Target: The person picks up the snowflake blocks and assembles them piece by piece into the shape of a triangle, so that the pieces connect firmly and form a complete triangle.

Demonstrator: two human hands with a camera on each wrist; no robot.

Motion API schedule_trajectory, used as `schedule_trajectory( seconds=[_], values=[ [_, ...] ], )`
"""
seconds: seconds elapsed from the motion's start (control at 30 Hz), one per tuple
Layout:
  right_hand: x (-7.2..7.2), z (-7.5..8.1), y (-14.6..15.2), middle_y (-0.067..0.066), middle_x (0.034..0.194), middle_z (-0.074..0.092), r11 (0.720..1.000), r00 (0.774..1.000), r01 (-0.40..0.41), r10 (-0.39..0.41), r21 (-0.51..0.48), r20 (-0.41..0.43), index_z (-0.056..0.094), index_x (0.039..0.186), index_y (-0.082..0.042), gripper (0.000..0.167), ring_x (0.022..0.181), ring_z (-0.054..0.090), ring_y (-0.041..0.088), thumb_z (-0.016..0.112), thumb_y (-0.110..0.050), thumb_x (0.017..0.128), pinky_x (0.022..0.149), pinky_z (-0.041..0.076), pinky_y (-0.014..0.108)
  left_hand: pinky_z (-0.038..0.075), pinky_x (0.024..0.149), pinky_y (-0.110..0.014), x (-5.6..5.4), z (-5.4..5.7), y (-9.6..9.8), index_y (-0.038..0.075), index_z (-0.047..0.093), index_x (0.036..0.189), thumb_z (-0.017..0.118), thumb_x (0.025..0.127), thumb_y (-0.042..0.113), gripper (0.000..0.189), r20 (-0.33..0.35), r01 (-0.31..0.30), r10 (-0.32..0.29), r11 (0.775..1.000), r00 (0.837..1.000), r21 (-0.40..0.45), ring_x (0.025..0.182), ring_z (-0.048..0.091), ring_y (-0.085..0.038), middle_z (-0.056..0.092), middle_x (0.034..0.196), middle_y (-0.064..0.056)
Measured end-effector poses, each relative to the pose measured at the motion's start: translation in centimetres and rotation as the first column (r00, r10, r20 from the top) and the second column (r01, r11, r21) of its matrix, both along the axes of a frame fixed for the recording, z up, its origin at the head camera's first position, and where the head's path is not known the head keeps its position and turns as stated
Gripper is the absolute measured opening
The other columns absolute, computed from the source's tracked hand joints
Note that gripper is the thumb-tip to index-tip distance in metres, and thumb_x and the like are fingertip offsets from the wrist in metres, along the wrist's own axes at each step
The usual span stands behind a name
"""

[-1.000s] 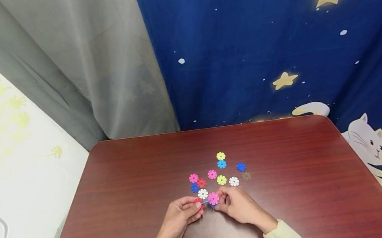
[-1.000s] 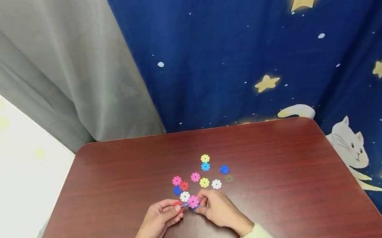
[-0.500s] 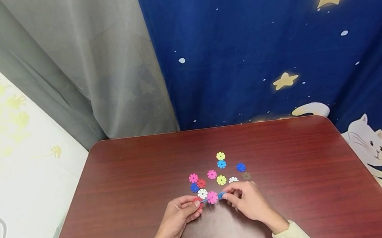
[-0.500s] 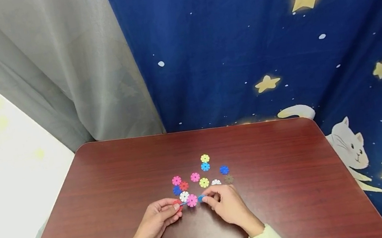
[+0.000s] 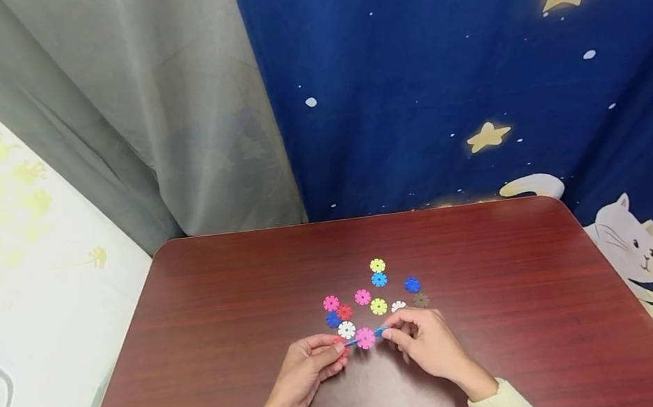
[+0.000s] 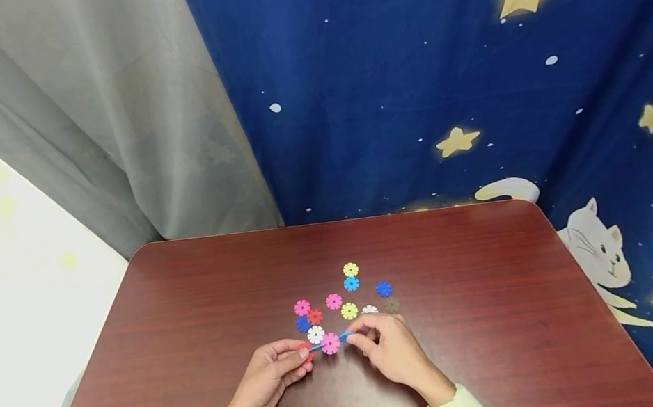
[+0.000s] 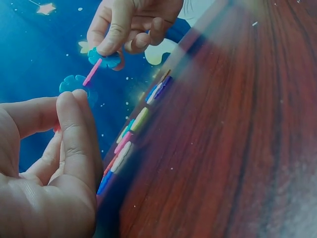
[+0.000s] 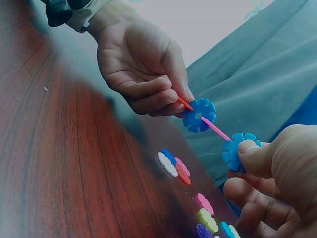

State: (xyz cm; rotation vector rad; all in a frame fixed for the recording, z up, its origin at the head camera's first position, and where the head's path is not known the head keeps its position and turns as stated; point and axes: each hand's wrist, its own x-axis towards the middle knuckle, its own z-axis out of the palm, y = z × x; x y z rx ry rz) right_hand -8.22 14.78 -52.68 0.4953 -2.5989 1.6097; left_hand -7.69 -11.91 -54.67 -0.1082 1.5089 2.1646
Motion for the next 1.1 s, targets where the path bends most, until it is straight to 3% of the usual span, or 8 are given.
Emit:
schedule_trajectory(
  seconds=[0.23,0.47,0.73,0.83,1.1],
  values=[
    [-0.1,-0.1,-0.2,-0.013,0.066,0.062,1.0,0.995,-0.001,0.003,0.025,-0.1,0.078,0.09,-0.025,0.013,0.048,0.053,-0.005,0.084,-0.014,0.091,0.045,0.045,0.018,0.065,0.08,-0.021,0.0,0.1,0.2,-0.005,0.069,0.111,0.072,0.098,0.003,0.015,-0.007,-0.002,0.002,1.0,1.0,0.009,0.08,0.076,-0.007,0.081,0.097,-0.008],
    [0.0,-0.6,-0.5,-0.012,0.072,0.067,1.0,0.982,0.001,0.001,0.012,-0.189,0.079,0.089,-0.024,0.014,0.056,0.055,-0.005,0.084,-0.011,0.09,0.048,0.048,0.015,0.065,0.08,-0.022,0.0,0.4,0.3,-0.009,0.069,0.112,0.072,0.098,0.003,0.019,0.0,0.001,-0.001,1.0,1.0,0.001,0.081,0.076,-0.007,0.081,0.096,-0.007],
    [0.6,-0.8,-1.0,-0.008,0.082,0.075,0.997,0.989,-0.006,-0.005,-0.073,-0.147,0.079,0.09,-0.019,0.02,0.067,0.07,0.002,0.079,0.001,0.092,0.059,0.061,0.018,0.065,0.082,-0.022,0.0,0.1,0.4,-0.003,0.07,0.106,0.069,0.099,0.0,0.008,0.042,-0.001,-0.001,0.999,0.999,0.046,0.082,0.076,-0.009,0.08,0.094,-0.007],
    [0.7,-1.0,-1.1,-0.005,0.084,0.076,0.994,0.991,-0.002,-0.013,-0.113,-0.134,0.079,0.09,-0.017,0.021,0.068,0.073,0.006,0.077,0.004,0.092,0.057,0.061,0.019,0.065,0.082,-0.022,0.0,0.0,0.6,-0.001,0.07,0.104,0.068,0.1,-0.001,0.005,0.056,0.0,-0.005,0.997,0.998,0.074,0.083,0.076,-0.009,0.079,0.093,-0.006],
    [0.8,-1.3,-1.2,0.0,0.083,0.076,0.993,0.981,-0.001,-0.021,-0.118,-0.193,0.08,0.091,-0.013,0.021,0.07,0.075,0.012,0.076,0.007,0.091,0.063,0.064,0.02,0.065,0.082,-0.022,0.1,-0.1,0.9,-0.004,0.068,0.105,0.068,0.099,-0.003,0.007,0.073,0.011,-0.016,0.997,0.997,0.079,0.082,0.076,-0.01,0.078,0.092,-0.006]
  ],
)
